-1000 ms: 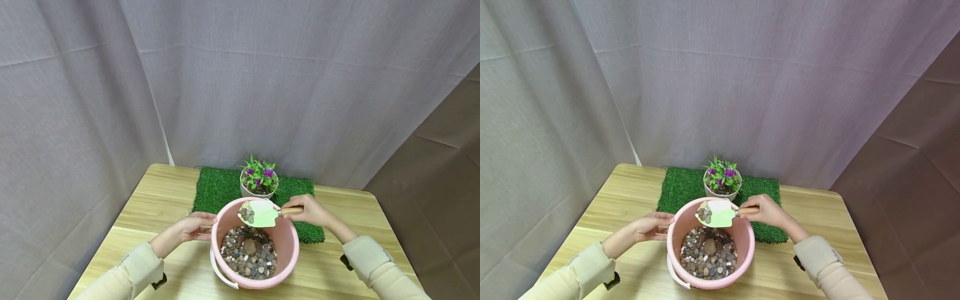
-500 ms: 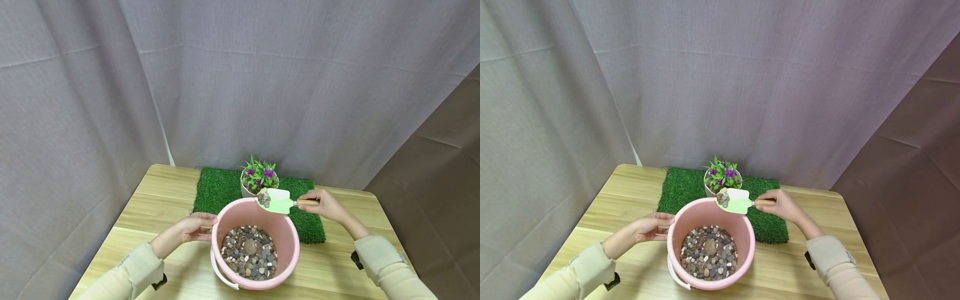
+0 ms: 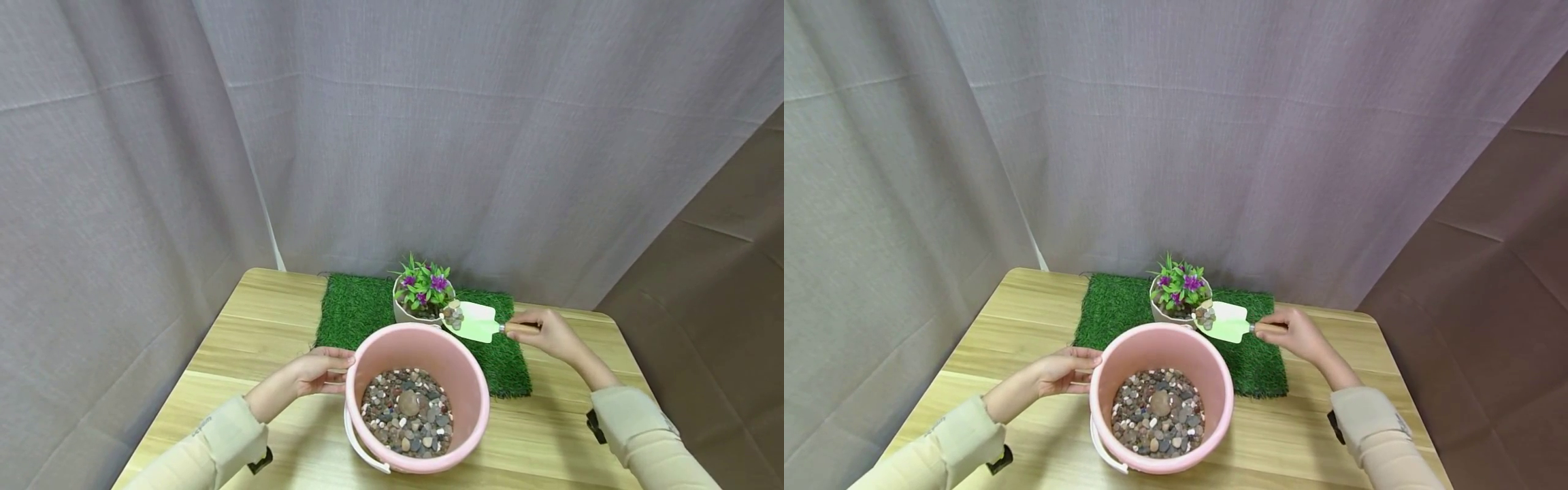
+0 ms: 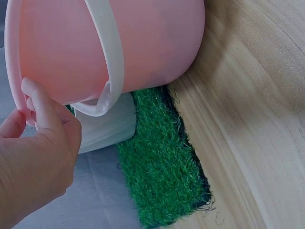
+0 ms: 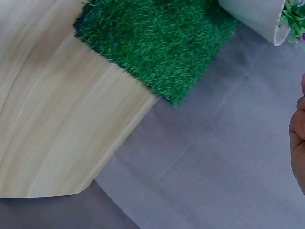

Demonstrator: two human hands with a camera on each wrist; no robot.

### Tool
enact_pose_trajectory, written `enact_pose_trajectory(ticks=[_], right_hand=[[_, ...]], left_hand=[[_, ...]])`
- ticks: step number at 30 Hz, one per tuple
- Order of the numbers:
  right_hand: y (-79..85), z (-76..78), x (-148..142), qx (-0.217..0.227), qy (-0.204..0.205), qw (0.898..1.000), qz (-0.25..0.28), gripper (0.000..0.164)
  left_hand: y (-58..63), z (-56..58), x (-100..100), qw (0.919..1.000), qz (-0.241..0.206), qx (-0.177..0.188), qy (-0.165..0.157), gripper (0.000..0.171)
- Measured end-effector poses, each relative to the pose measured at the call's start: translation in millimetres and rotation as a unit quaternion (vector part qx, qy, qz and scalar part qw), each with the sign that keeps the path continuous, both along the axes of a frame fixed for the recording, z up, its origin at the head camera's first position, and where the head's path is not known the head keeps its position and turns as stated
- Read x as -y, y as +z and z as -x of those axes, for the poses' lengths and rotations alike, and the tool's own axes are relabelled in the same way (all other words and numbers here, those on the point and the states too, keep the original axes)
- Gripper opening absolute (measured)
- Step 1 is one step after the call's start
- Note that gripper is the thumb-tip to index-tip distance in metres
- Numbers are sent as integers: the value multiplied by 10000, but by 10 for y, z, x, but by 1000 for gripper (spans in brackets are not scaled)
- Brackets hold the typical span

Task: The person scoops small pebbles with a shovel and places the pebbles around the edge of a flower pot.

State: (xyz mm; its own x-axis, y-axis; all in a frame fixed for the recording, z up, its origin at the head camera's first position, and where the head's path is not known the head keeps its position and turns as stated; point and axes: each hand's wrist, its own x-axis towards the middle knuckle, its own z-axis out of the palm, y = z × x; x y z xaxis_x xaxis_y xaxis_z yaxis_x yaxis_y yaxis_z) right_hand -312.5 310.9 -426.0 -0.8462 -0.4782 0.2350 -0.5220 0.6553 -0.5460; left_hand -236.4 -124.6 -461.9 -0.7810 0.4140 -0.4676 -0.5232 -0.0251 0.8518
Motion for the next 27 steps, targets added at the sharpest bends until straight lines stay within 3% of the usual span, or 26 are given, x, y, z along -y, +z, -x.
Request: enact_pose_trajectory(ticks=[9, 17, 27], right_hand=[[-125, 8, 70, 299, -140, 9994, -134, 21], [-242, 86, 238, 437, 84, 9989, -158, 20], [-278, 157, 511, 395, -216, 9983, -361, 25]], left_hand=[[10, -6, 2, 10000, -26, -12, -25, 46], [4, -6, 4, 10000, -8, -24, -10, 45], [-11, 0, -6, 10000, 26, 7, 84, 42]])
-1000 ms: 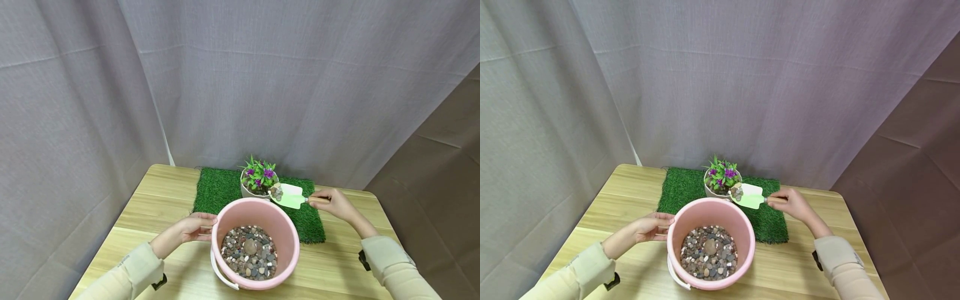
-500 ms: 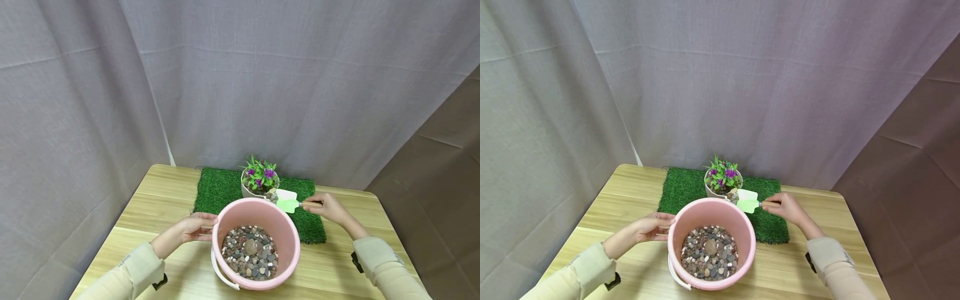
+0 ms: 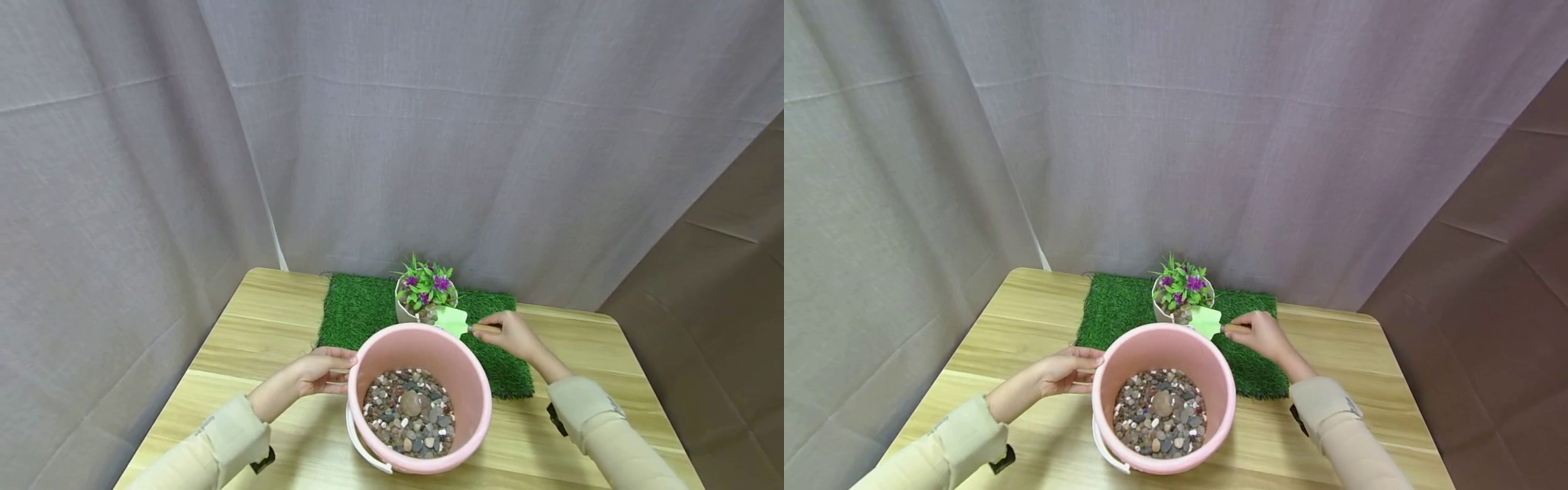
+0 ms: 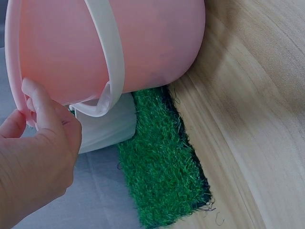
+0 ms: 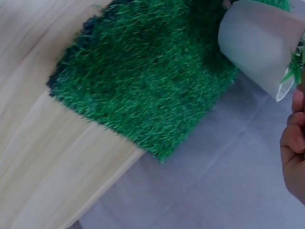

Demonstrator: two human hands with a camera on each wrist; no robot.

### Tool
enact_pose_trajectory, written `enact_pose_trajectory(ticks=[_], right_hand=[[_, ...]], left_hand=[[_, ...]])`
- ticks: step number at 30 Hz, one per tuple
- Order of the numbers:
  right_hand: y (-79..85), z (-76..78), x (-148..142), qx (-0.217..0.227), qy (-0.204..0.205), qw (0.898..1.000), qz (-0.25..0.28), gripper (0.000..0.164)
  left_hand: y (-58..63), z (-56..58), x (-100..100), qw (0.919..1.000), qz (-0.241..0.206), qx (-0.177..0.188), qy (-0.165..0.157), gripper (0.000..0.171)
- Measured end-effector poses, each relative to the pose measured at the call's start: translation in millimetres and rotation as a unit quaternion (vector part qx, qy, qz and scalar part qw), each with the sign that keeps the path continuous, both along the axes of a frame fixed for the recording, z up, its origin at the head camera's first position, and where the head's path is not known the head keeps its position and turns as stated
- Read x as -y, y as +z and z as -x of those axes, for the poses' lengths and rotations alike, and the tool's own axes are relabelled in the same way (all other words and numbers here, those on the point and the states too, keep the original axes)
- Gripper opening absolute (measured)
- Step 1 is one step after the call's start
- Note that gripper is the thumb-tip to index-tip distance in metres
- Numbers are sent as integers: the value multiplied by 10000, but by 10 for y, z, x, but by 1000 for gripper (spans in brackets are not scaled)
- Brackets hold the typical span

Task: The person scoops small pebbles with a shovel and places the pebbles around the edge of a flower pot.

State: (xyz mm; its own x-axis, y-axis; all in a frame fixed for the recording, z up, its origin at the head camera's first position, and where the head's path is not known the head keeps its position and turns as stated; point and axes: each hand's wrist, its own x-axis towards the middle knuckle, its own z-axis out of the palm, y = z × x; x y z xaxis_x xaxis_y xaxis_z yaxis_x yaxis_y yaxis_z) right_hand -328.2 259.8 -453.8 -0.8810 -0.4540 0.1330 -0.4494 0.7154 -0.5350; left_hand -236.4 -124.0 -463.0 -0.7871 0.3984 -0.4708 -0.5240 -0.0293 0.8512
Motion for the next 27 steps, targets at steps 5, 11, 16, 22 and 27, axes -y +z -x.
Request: enact_pose_trajectory(ticks=[5, 11, 16, 22, 27], right_hand=[[51, 35, 105, 168, -159, 9997, -75, 22], [160, 66, 210, 134, -150, 9996, -188, 16], [307, 85, 320, -22, -135, 9986, -513, 16], [483, 102, 448, -168, -196, 9945, -1012, 38], [600, 86, 532, -188, -342, 9912, -1266, 49]], left_hand=[[4, 0, -5, 10000, 58, -4, -2, 40], [6, -4, -5, 10000, 65, 2, 5, 40], [1, -9, -5, 10000, 57, 6, 14, 41], [-3, -11, -7, 10000, 44, -11, 24, 44], [-8, -18, -15, 10000, 23, -6, 39, 43]])
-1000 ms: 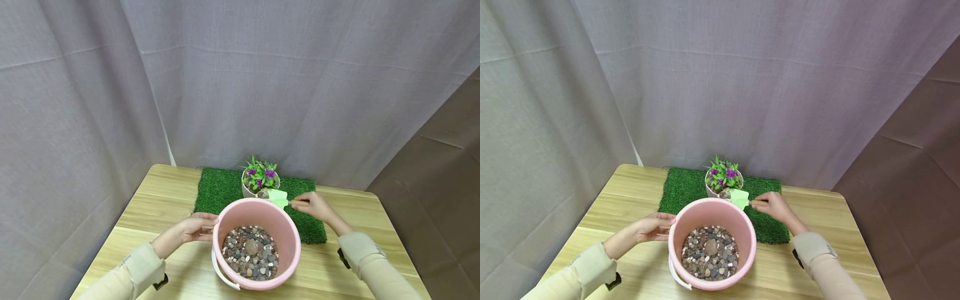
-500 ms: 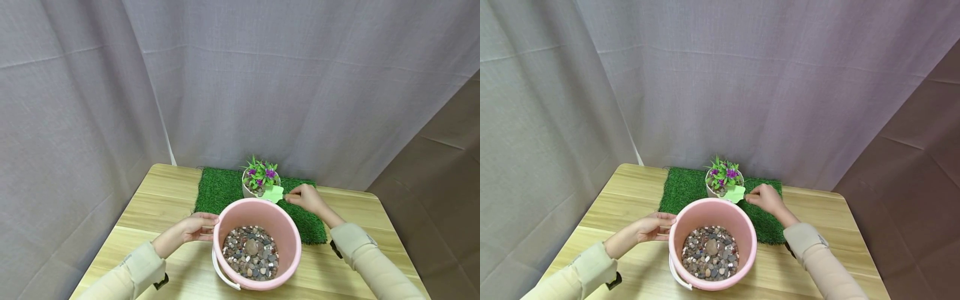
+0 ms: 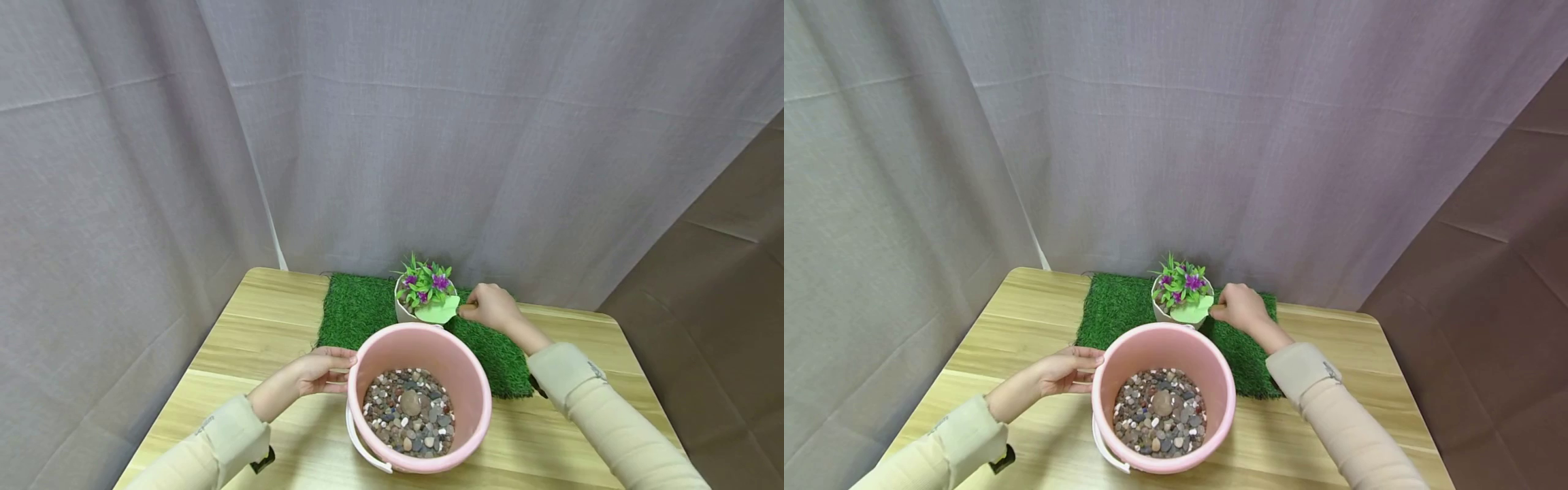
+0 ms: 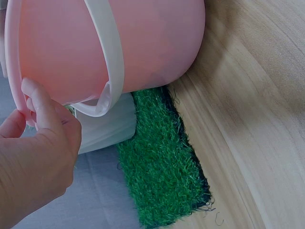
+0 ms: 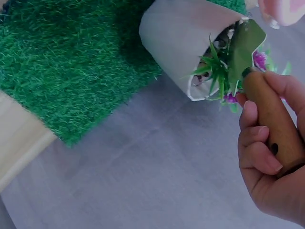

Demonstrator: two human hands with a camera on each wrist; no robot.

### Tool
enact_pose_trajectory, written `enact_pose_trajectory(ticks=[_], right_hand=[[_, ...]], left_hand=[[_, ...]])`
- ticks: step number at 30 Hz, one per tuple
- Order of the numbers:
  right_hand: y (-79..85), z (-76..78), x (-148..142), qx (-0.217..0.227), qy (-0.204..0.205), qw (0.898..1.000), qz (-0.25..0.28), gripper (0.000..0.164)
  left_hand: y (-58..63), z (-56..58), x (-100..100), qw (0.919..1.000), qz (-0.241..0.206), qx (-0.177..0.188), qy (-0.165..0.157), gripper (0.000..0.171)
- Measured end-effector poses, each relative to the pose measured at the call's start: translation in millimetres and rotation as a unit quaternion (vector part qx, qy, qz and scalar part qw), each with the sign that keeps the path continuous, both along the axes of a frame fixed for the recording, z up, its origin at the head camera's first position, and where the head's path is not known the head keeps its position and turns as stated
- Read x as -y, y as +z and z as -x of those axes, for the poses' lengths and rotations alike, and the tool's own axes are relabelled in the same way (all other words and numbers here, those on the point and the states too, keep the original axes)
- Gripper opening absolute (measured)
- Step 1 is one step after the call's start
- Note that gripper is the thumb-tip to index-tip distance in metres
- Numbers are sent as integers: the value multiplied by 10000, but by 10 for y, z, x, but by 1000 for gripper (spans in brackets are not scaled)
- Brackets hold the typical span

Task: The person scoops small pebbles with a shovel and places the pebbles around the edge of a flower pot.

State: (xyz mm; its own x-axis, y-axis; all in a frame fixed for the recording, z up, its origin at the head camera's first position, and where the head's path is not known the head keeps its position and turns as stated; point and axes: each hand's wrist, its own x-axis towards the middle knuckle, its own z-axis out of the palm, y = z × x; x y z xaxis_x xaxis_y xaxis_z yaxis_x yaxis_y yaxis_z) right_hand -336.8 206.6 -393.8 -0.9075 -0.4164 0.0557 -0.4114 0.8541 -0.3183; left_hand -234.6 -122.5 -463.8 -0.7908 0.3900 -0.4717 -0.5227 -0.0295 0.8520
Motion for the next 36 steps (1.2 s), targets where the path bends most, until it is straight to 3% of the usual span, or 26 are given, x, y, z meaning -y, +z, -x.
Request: enact_pose_trajectory(ticks=[6, 14, 25, 32, 36], right_hand=[[113, -18, 14, -46, -164, 9988, -469, 53], [257, -107, -104, -359, -23, 9973, -641, 53], [562, -302, -280, 69, 263, 9968, -749, 51], [688, -351, -378, 244, 468, 9975, -461, 15], [682, -382, -399, 471, 768, 9956, -254, 11]], left_hand=[[16, 0, 5, 10000, -5, 13, -15, 41], [23, -4, 9, 10000, 10, 27, -31, 40], [24, 4, 12, 10000, 31, -1, -55, 39], [27, 3, 16, 10000, 0, -12, -80, 41], [23, 6, 20, 10000, -5, -12, -88, 42]])
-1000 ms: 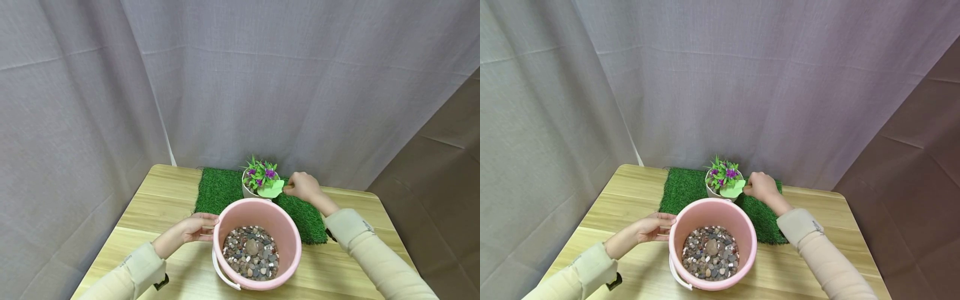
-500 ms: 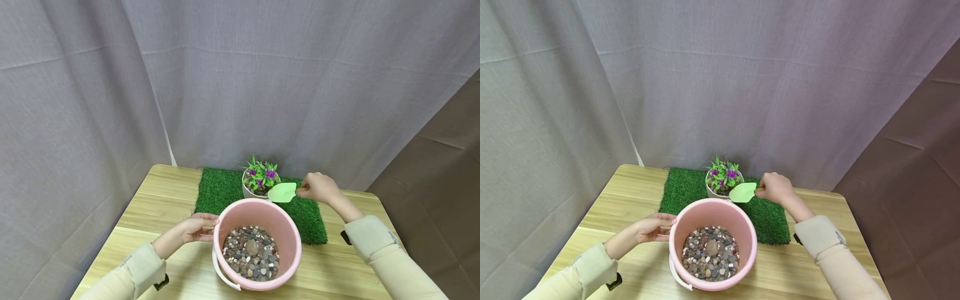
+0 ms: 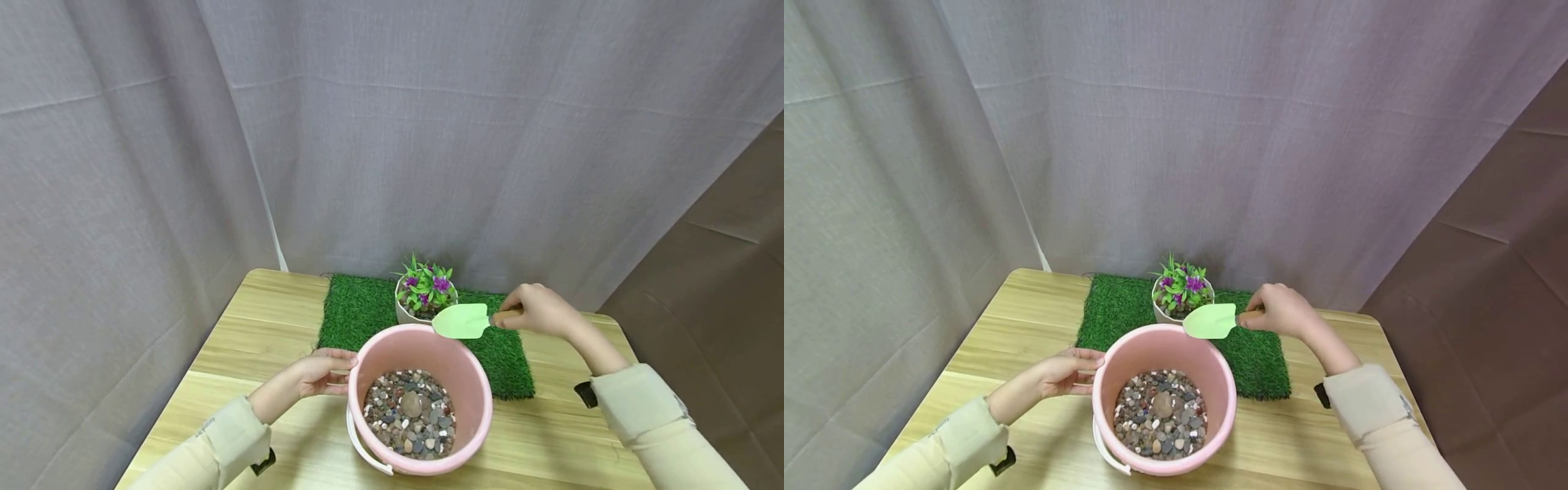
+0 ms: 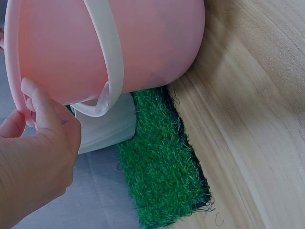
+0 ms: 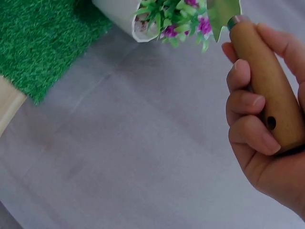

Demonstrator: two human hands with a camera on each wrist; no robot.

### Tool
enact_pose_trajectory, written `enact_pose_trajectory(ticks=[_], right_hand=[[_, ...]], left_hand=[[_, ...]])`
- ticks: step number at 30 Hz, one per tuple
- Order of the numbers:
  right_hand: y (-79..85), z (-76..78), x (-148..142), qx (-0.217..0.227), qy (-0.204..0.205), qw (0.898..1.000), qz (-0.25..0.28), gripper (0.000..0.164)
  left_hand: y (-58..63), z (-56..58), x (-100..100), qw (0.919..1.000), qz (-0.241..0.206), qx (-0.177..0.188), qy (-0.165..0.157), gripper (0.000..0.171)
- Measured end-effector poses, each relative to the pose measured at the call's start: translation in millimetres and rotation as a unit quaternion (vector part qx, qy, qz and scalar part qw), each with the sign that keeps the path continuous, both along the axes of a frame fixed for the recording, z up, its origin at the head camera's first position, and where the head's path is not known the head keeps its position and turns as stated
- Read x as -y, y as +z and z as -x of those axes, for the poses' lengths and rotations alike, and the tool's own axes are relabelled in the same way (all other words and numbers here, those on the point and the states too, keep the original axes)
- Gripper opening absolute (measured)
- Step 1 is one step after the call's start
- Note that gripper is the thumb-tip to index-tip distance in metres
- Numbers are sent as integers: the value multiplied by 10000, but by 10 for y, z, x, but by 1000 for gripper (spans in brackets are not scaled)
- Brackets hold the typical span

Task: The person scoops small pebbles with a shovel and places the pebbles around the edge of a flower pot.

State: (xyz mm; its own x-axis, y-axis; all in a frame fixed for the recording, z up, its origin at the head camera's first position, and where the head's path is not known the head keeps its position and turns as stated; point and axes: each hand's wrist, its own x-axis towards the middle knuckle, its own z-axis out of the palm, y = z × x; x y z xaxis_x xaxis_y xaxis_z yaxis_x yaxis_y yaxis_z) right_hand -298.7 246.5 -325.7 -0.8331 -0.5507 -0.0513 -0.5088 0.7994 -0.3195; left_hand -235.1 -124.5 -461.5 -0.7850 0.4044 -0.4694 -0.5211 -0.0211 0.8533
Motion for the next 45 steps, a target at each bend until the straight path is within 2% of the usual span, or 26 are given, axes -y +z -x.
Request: enact_pose_trajectory(ticks=[7, 11, 15, 18, 20, 25, 29, 32, 37, 41, 45], right_hand=[[-32, -142, 115, 141, 638, 9978, 130, 5], [-110, -221, 215, 234, 927, 9954, 61, 6], [-220, -323, 353, 117, 1279, 9916, -126, 18], [-316, -441, 479, -53, 1474, 9883, -393, 33], [-386, -525, 553, -173, 1594, 9854, -569, 36], [-575, -679, 658, -677, 1821, 9763, -949, 24], [-730, -730, 702, -1115, 1978, 9668, -1175, 28], [-840, -743, 744, -1408, 2223, 9556, -1323, 28], [-991, -709, 859, -1610, 2628, 9441, -1170, 28], [-1106, -646, 899, -1419, 2730, 9473, -888, 27], [-1199, -599, 854, -823, 2565, 9609, -638, 16]], left_hand=[[-2, 7, -5, 10000, -6, 1, 21, 41], [-5, 8, -8, 10000, -5, -4, 23, 40], [-6, 17, -7, 10000, -1, -15, -18, 42], [-2, 21, -12, 10000, -18, -10, -42, 43], [-3, 27, -20, 10000, -19, 9, -52, 43], [-4, 24, -30, 10000, -40, 41, -3, 41], [-18, -4, -22, 9999, -115, 50, -8, 43], [-26, -24, -11, 9998, -180, 59, -63, 45], [-14, -35, 17, 9999, -100, 119, 64, 44], [12, -24, 4, 9998, -52, 118, 121, 44], [23, -2, -52, 9998, -99, 138, 85, 44]])
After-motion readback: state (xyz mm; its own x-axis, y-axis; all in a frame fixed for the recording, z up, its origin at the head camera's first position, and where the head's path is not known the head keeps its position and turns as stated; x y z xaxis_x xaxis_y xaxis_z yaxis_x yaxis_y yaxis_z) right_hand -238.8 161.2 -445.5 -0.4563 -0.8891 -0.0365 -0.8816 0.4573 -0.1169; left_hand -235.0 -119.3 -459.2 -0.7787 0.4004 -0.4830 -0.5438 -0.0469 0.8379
